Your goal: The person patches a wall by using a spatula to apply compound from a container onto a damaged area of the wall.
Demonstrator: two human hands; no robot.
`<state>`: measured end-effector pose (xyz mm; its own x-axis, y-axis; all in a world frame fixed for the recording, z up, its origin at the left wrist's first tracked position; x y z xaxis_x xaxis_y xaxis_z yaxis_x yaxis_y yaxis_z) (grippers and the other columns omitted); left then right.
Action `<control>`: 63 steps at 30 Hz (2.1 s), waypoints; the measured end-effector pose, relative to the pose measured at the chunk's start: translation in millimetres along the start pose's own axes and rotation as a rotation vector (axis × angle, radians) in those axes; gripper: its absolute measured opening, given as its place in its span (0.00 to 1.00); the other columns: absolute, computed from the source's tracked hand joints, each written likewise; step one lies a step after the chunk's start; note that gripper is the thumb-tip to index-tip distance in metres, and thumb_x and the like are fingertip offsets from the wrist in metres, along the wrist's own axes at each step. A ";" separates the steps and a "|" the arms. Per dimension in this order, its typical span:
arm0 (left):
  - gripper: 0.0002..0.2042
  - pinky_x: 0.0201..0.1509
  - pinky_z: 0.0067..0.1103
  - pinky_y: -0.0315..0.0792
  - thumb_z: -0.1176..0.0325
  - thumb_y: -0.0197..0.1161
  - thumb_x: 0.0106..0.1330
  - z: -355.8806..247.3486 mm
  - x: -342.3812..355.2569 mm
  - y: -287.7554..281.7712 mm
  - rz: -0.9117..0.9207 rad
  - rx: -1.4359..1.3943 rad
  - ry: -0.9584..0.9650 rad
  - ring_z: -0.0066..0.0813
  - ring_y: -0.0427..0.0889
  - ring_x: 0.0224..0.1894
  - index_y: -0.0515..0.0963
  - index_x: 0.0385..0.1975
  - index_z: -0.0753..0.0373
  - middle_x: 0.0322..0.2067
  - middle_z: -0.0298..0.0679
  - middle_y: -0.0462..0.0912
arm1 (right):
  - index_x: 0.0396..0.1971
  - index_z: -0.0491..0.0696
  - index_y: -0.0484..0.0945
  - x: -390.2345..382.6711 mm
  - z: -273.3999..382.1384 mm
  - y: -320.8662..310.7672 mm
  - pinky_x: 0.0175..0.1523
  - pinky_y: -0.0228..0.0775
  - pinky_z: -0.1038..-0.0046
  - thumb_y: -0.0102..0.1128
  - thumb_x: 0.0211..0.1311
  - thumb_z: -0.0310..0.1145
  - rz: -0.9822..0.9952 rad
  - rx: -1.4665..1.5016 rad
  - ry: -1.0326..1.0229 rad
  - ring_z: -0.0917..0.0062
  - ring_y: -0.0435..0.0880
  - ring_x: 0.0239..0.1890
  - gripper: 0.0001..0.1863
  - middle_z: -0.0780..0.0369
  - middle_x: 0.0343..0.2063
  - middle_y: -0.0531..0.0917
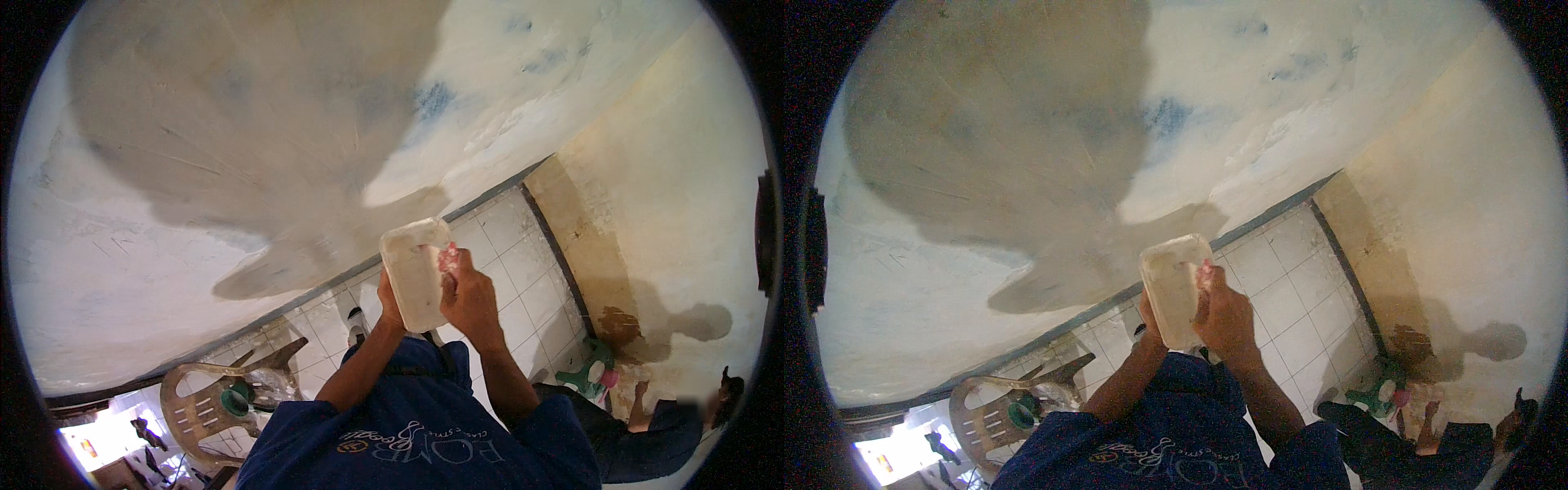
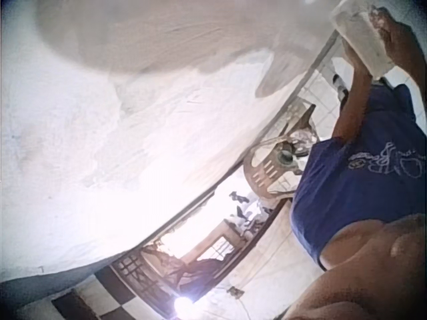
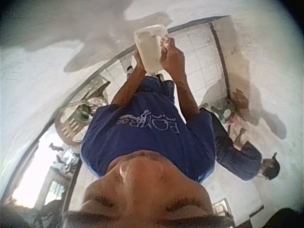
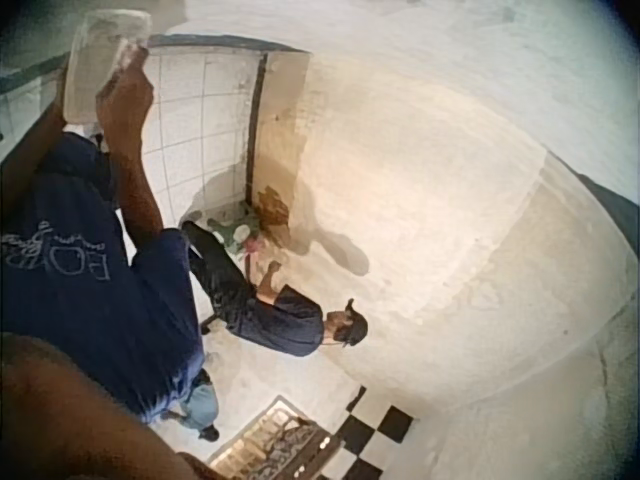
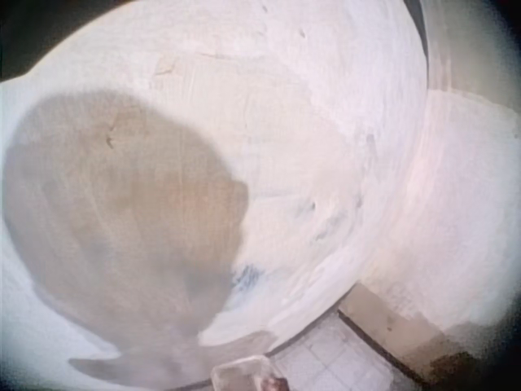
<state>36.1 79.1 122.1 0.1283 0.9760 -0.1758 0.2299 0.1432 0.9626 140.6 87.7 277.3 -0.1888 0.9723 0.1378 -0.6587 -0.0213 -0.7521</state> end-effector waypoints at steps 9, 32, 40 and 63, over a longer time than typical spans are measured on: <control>0.26 0.56 0.33 0.73 0.47 0.39 0.70 -2.2 -0.2 11.5 0.003 -0.026 0.027 0.39 0.77 0.52 0.66 0.60 0.58 0.53 0.42 0.75 | 0.44 0.39 0.65 4.2 -1.9 4.6 0.32 0.72 0.53 0.55 0.54 0.24 -0.002 -0.058 -0.026 0.47 0.80 0.27 0.17 0.46 0.22 0.78; 0.32 0.60 0.36 0.70 0.41 0.37 0.68 -2.7 -1.7 18.4 0.034 -0.080 -0.004 0.43 0.74 0.57 0.63 0.64 0.58 0.58 0.45 0.71 | 0.41 0.39 0.65 9.8 -8.1 -11.2 0.32 0.76 0.64 0.54 0.56 0.21 0.000 0.141 0.186 0.57 0.85 0.28 0.13 0.49 0.24 0.82; 0.30 0.56 0.33 0.73 0.44 0.40 0.67 -6.6 -0.6 22.8 -0.057 0.026 0.033 0.39 0.78 0.51 0.66 0.60 0.58 0.53 0.43 0.76 | 0.41 0.40 0.66 6.8 6.6 -2.3 0.32 0.72 0.55 0.57 0.54 0.25 -0.012 0.085 0.046 0.46 0.80 0.28 0.15 0.46 0.22 0.79; 0.26 0.54 0.32 0.75 0.48 0.39 0.69 -5.9 -1.4 17.3 -0.057 0.045 0.056 0.38 0.79 0.49 0.67 0.59 0.58 0.50 0.43 0.77 | 0.44 0.39 0.66 7.9 5.2 -0.3 0.31 0.72 0.56 0.57 0.54 0.23 0.042 0.066 0.007 0.48 0.81 0.27 0.18 0.46 0.22 0.79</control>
<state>34.2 81.2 140.2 0.0602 0.9744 -0.2167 0.2783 0.1921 0.9411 135.5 94.2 281.9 -0.2121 0.9718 0.1029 -0.6968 -0.0766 -0.7132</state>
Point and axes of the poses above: each hand's wrist, its own x-axis towards the middle knuckle, its own y-axis out of the palm, z = x × y, the point moved 2 cm from there along x, towards the middle knuckle
